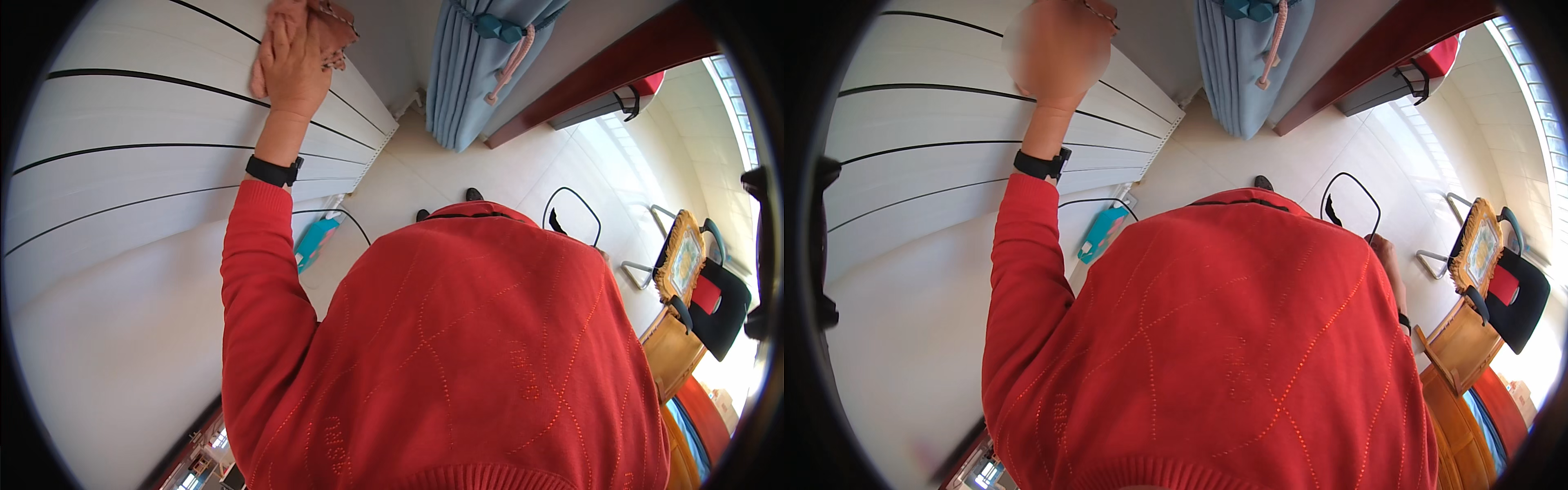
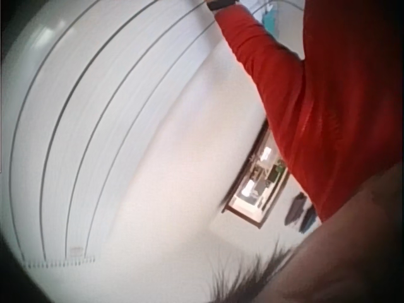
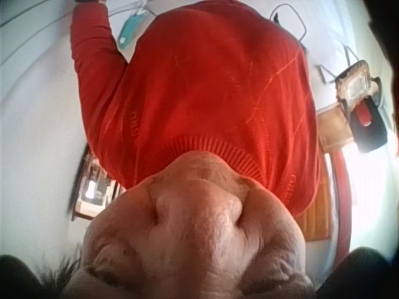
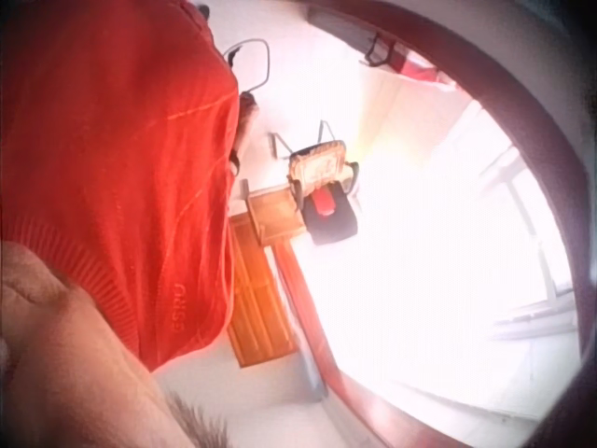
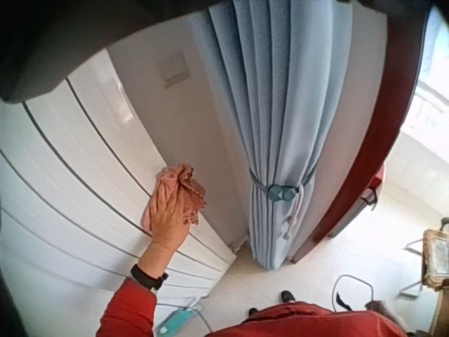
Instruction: The person washes a cloth in a green basin at a sink, then walks into a bedroom and wipes the surface of a white wall-mounted radiator with the damp cloth.
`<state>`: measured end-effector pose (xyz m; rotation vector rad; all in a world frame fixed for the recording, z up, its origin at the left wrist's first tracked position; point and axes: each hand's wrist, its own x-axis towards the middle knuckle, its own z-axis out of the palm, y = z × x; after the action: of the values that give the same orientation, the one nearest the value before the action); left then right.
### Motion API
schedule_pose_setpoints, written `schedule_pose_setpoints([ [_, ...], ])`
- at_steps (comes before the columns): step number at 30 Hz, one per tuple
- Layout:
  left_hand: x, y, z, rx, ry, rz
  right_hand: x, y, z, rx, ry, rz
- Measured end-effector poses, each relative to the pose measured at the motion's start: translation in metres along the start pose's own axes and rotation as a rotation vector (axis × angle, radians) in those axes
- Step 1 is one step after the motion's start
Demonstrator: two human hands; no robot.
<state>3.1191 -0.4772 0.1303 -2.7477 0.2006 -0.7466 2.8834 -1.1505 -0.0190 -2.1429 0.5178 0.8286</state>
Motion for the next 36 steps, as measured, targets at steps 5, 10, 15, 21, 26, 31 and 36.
schedule_pose_setpoints([
  [5,-0.027,0.000,0.095,-0.433,-0.303,0.041,-0.021,0.011,0.000,0.010,0.041,0.045],
  [10,-0.079,0.013,0.185,-0.614,-0.547,0.026,-0.040,0.022,0.001,0.026,0.079,0.090],
  [15,-0.105,0.026,0.189,-0.972,-0.588,-0.043,-0.059,0.035,0.001,0.047,0.113,0.133],
  [21,-0.121,0.044,0.143,-0.142,-0.333,0.307,-0.077,0.049,0.001,0.082,0.150,0.172],
  [26,-0.145,0.039,0.156,-0.051,-0.514,0.380,-0.085,0.069,-0.005,0.120,0.174,0.188],
  [31,-0.177,0.026,0.149,-0.223,-0.774,0.277,-0.076,0.088,-0.024,0.166,0.186,0.175],
  [36,-0.186,0.011,0.080,-0.478,-0.696,-0.048,-0.065,0.033,-0.081,0.062,0.142,-0.032],
])
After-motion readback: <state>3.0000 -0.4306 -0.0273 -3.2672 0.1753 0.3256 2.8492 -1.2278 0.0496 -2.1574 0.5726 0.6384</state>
